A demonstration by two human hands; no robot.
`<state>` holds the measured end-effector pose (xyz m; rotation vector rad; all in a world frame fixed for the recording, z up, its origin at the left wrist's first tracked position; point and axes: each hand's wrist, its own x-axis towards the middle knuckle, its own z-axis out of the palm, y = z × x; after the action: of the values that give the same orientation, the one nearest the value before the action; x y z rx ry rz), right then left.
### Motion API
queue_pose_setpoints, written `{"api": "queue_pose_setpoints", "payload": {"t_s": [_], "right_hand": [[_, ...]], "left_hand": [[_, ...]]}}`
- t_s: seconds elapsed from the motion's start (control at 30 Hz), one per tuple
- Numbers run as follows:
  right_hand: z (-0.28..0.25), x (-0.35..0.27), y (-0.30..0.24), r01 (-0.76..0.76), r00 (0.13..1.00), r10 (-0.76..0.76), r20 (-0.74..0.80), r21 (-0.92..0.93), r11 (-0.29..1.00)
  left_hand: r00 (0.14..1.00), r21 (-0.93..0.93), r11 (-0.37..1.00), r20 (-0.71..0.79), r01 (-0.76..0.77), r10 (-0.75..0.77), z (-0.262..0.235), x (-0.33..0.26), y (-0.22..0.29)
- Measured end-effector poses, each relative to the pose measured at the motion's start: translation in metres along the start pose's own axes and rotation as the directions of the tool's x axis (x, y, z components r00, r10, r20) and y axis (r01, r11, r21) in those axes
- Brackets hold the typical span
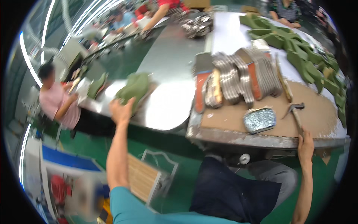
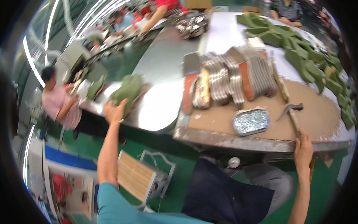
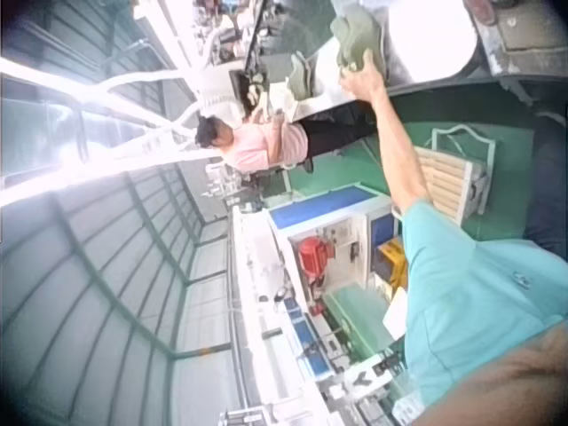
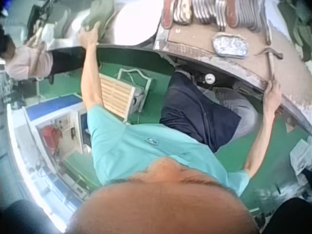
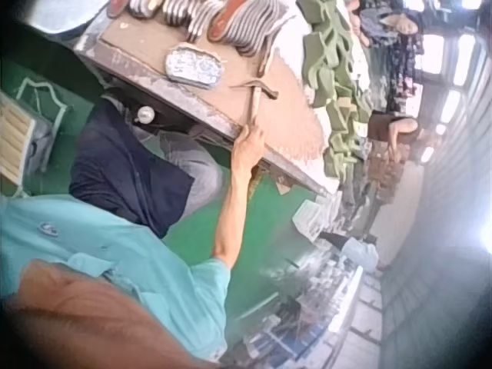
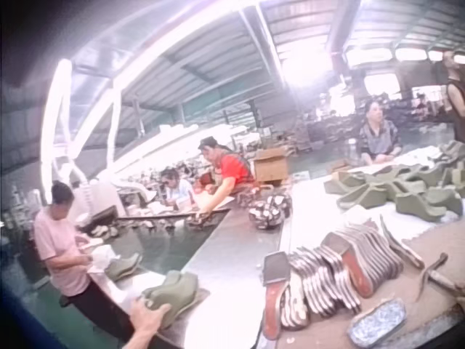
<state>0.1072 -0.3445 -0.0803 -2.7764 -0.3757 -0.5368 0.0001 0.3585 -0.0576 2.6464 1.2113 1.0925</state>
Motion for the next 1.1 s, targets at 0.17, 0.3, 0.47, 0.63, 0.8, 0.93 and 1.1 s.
{"api": "queue_pose_setpoints", "payload": {"t_s": [0.17, 0.3, 0.47, 0.63, 0.8, 0.93, 1.1], "right_hand": [[0.009, 0.014, -0.02, -0.006, 0.995, -0.006, -0.102, -0.11, 0.994], [0.008, 0.005, -0.021, -0.025, 0.984, -0.006, -0.179, -0.171, 0.985], [0.01, 0.013, -0.022, -0.027, 0.98, 0.003, -0.197, -0.117, 0.993], [-0.003, 0.032, 0.008, -0.035, 0.991, 0.023, -0.134, -0.091, 0.995], [-0.007, 0.092, 0.021, -0.254, 0.937, 0.305, -0.171, 0.265, 0.93], [0.043, 0.166, 0.059, -0.331, 0.851, 0.451, -0.27, 0.391, 0.859], [0.086, 0.261, 0.119, -0.666, 0.539, 0.792, 0.288, 0.722, 0.19]], "left_hand": [[0.947, 0.349, 0.884, -0.034, 0.31, -0.319, 0.016, 0.071, -0.128], [0.999, 0.537, 0.842, 0.036, -0.052, 0.038, 0.03, 0.072, -0.053], [0.856, -0.541, 0.832, 0.365, -0.125, 0.367, 0.037, -0.03, 0.118], [0.8, -0.76, 0.589, 0.521, 0.276, 0.297, 0.045, -0.098, 0.21], [0.882, -0.868, 0.225, 0.466, 0.442, 0.064, 0.037, -0.096, 0.178], [0.831, -0.859, -0.103, 0.511, 0.501, -0.219, 0.022, -0.138, 0.198], [0.875, -0.833, 0.298, 0.485, 0.465, -0.01, 0.03, -0.15, 0.179]]}}
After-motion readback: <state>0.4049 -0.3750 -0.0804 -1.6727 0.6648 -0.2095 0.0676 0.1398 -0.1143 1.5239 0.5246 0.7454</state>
